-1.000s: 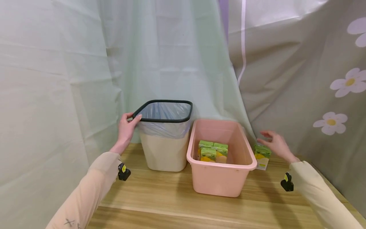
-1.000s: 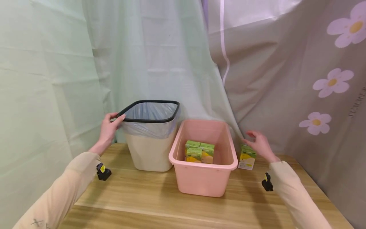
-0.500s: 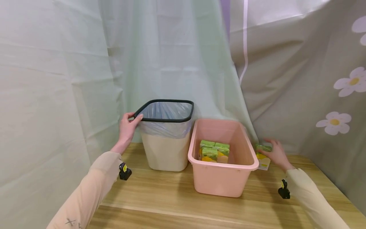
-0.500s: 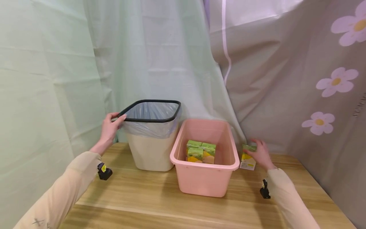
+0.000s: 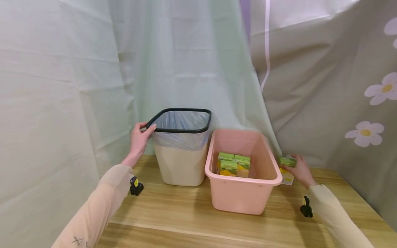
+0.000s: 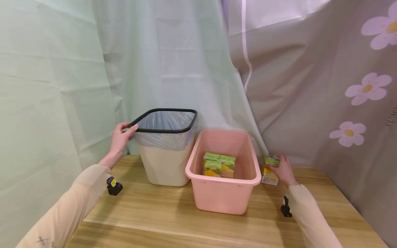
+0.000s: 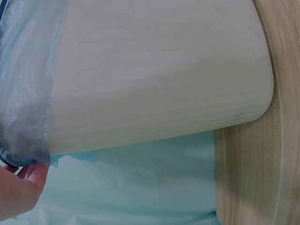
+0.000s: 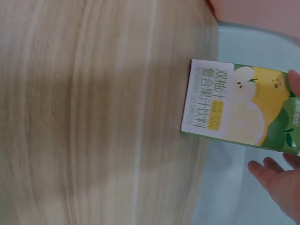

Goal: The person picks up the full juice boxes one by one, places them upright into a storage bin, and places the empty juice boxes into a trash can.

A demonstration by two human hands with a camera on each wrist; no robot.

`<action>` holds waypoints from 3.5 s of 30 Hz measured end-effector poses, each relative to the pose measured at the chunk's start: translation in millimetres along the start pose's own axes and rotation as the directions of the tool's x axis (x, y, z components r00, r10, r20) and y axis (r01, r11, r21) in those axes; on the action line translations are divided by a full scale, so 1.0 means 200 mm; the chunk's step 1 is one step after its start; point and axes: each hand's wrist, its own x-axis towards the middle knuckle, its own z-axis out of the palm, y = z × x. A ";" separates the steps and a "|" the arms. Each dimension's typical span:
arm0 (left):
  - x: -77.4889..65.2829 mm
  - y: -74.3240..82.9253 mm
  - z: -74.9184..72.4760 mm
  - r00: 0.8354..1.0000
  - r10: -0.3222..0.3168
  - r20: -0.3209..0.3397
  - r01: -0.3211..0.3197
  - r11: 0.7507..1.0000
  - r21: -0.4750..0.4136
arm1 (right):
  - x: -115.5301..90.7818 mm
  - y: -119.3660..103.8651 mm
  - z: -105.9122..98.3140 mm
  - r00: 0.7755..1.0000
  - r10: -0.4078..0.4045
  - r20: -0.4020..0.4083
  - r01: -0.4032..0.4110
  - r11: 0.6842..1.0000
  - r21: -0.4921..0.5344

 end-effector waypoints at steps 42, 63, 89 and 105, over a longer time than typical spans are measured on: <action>0.02 -0.03 0.00 1.000 0.008 -0.015 -0.008 1.000 0.004 | 0.09 -0.43 -0.55 0.942 -0.246 -0.228 0.240 0.969 -0.056; 0.00 -0.03 -0.01 1.000 0.000 0.002 0.000 1.000 0.000 | 0.42 -1.37 -0.30 0.851 -0.488 -0.194 0.517 0.843 0.148; 0.00 -0.03 0.00 1.000 -0.002 0.011 0.002 1.000 -0.004 | 0.41 -1.63 -0.06 0.831 -0.556 -0.029 0.545 0.801 0.246; -0.03 -0.11 -0.07 0.994 0.023 0.105 -0.022 1.000 -0.011 | 0.21 -1.13 -0.24 0.851 -0.524 0.016 0.519 0.847 0.113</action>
